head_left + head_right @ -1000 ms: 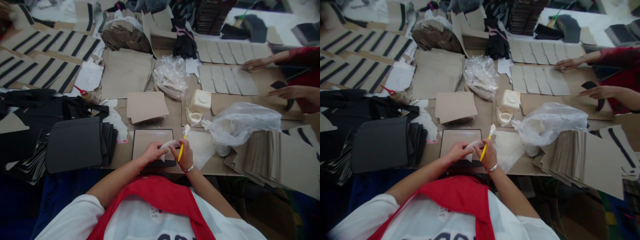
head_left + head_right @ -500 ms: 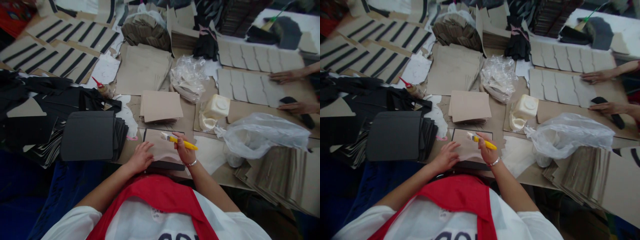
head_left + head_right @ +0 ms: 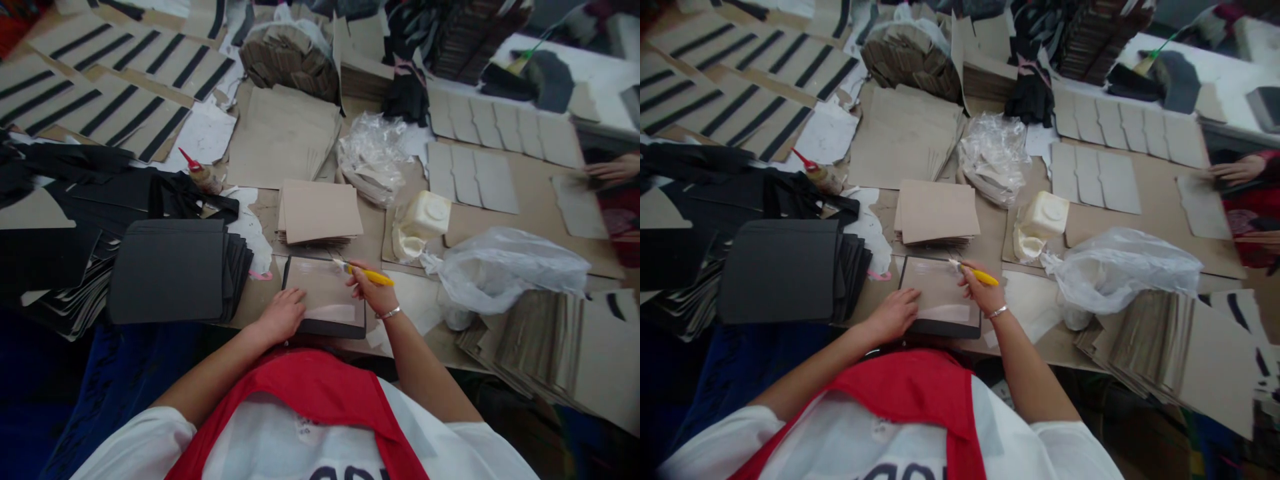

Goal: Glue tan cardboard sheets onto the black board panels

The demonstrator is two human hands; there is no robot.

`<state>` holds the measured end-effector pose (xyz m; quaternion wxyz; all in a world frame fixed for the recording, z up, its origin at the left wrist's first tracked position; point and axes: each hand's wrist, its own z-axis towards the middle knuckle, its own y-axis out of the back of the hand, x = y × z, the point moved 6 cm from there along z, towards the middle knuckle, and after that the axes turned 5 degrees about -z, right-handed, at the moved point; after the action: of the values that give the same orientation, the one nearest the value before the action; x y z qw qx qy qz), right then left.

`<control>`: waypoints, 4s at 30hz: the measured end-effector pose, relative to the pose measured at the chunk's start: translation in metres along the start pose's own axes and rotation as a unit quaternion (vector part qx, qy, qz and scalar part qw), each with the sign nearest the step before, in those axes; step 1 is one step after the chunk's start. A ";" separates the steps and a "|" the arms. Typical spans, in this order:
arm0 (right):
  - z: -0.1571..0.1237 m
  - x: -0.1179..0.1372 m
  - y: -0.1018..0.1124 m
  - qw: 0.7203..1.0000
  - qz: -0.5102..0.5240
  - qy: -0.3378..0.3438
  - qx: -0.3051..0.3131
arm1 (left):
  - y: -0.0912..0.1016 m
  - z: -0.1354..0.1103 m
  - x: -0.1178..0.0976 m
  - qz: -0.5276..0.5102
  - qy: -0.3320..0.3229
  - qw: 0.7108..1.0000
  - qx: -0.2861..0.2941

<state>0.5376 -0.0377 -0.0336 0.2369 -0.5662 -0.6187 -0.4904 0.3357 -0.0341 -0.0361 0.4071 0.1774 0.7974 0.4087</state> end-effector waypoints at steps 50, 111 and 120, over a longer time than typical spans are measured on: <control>-0.032 0.044 0.052 0.938 -0.185 0.286 0.058 | -0.020 0.062 0.007 -0.746 0.162 0.636 0.112; -0.016 -0.062 0.006 0.834 -0.419 0.325 -0.151 | 0.009 -0.015 0.062 0.105 0.083 0.973 -0.189; -0.028 0.001 -0.044 0.832 -0.294 0.434 -0.180 | 0.127 -0.186 0.194 0.130 0.417 0.791 -0.427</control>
<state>0.4894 -0.0567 -0.0361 0.2191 -0.1194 -0.4903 -0.8351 0.0642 0.0683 0.0294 0.0122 -0.1001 0.6030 0.7913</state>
